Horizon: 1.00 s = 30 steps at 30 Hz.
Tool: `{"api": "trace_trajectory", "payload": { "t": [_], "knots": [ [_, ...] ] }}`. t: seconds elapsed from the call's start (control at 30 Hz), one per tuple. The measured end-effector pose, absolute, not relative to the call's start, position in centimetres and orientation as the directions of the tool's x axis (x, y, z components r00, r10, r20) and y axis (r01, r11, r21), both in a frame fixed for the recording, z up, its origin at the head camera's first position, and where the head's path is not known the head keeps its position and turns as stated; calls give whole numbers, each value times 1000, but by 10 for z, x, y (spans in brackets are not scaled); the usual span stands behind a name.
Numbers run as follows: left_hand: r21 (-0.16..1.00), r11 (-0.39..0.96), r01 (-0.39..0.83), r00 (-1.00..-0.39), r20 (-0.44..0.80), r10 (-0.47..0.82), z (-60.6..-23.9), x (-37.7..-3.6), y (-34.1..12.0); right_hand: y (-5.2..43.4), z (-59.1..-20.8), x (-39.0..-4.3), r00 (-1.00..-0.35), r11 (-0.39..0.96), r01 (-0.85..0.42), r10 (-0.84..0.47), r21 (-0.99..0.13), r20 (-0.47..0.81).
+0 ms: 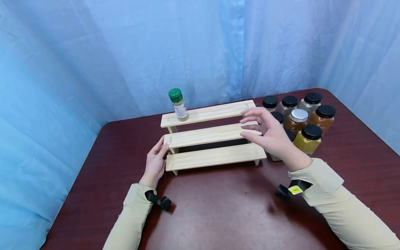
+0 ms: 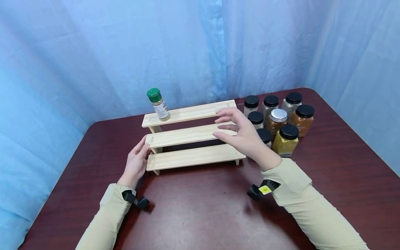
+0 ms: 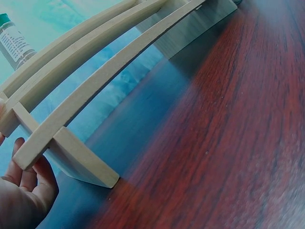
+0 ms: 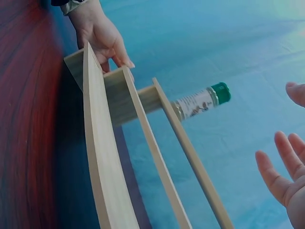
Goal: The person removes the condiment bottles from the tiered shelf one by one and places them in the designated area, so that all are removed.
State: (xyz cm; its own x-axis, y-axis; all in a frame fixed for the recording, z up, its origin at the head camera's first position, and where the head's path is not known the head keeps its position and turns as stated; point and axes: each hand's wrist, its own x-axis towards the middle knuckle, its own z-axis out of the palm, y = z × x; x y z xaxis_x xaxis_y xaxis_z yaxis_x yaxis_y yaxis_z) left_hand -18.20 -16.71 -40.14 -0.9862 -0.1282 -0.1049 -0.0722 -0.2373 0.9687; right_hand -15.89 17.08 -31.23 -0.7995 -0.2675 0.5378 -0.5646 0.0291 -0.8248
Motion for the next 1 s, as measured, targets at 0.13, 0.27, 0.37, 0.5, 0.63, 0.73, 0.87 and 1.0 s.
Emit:
{"api": "trace_trajectory", "payload": {
  "t": [0.13, 0.27, 0.37, 0.5, 0.63, 0.73, 0.87, 1.0],
  "knots": [
    [966, -248, -70, -986, -104, -128, -401, -182, -167, 158, -315, -165, -812, -15, -539, -256, -842, 525],
    [968, -238, -75, -987, -106, -120, -401, -181, -167, 145, -317, -170, -832, -22, -500, -263, -866, 488],
    [971, -228, -76, -988, -105, -115, -401, -181, -168, 134, -315, -175, -851, 27, -460, -298, -887, 432],
    [972, -224, -78, -988, -105, -114, -401, -181, -168, 119, -309, -182, -851, 81, -434, -362, -897, 380],
    [973, -219, -77, -988, -105, -116, -402, -181, -168, 106, -302, -190, -841, 146, -446, -405, -883, 359],
    [973, -215, -82, -987, -110, -121, -402, -181, -168, 96, -298, -197, -846, 213, -445, -420, -870, 330],
    [975, -207, -85, -986, -112, -123, -401, -180, -168, 83, -293, -209, -856, 271, -428, -428, -862, 290],
    [976, -205, -80, -987, -106, -119, -401, -180, -167, 73, -289, -221, -866, 304, -412, -425, -859, 265]
  ]
}}
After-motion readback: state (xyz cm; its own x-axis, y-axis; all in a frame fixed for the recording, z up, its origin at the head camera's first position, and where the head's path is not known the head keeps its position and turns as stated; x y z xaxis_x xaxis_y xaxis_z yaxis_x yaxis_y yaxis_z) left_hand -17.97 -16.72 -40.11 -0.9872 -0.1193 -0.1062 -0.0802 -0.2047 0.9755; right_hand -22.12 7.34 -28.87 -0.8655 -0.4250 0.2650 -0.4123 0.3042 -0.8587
